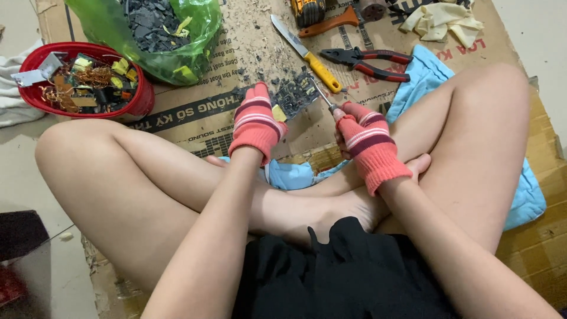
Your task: The person sits on the floor and uses a screwdriver and pliers to disassemble a small electronic component. They remove screws and pry apart parts, placing debris into a nearby red container.
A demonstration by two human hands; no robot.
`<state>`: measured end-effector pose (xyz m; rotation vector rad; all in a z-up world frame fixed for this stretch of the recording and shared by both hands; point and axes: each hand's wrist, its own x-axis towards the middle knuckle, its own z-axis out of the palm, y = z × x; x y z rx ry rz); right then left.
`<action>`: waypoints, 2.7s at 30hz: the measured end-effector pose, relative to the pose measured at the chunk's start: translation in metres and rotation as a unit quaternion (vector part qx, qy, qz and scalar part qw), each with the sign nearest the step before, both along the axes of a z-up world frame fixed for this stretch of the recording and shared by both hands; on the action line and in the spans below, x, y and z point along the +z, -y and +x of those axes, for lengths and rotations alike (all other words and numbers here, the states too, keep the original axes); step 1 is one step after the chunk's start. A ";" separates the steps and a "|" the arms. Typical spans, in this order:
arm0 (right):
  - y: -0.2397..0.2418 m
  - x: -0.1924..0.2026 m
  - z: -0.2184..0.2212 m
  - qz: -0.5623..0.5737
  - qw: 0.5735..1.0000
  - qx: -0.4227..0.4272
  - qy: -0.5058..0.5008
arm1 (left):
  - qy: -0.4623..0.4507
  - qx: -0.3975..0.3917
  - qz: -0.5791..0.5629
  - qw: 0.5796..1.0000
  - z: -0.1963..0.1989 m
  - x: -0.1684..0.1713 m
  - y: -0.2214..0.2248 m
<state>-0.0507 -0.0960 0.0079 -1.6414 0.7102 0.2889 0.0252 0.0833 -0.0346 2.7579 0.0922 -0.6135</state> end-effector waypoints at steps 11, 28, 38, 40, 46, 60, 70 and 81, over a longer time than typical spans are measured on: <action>0.019 0.007 -0.012 -0.325 0.904 0.276 0.021 | -0.033 -0.032 0.008 0.999 -0.007 -0.001 0.004; 0.013 0.025 0.011 -0.306 0.891 0.334 -0.033 | -0.054 -0.069 0.013 0.996 -0.001 -0.010 0.003; -0.007 0.039 0.043 -0.362 0.819 0.439 -0.066 | -0.034 -0.088 0.016 0.995 -0.006 -0.014 0.002; -0.009 0.040 0.050 -0.329 0.838 0.428 -0.081 | -0.033 -0.082 0.008 0.996 -0.008 -0.013 0.003; -0.005 0.013 0.069 -0.424 0.763 0.485 -0.062 | -0.037 -0.091 0.018 0.995 -0.010 -0.006 0.003; -0.034 0.054 0.077 -0.394 0.756 0.503 -0.145 | -0.058 -0.081 0.002 0.995 -0.007 0.003 0.006; -0.017 0.043 0.079 -0.466 0.703 0.537 -0.013 | -0.056 -0.088 0.029 0.994 -0.005 -0.001 0.008; -0.008 0.043 0.082 -0.437 0.736 0.516 0.039 | -0.040 -0.098 0.039 0.994 -0.006 -0.013 0.007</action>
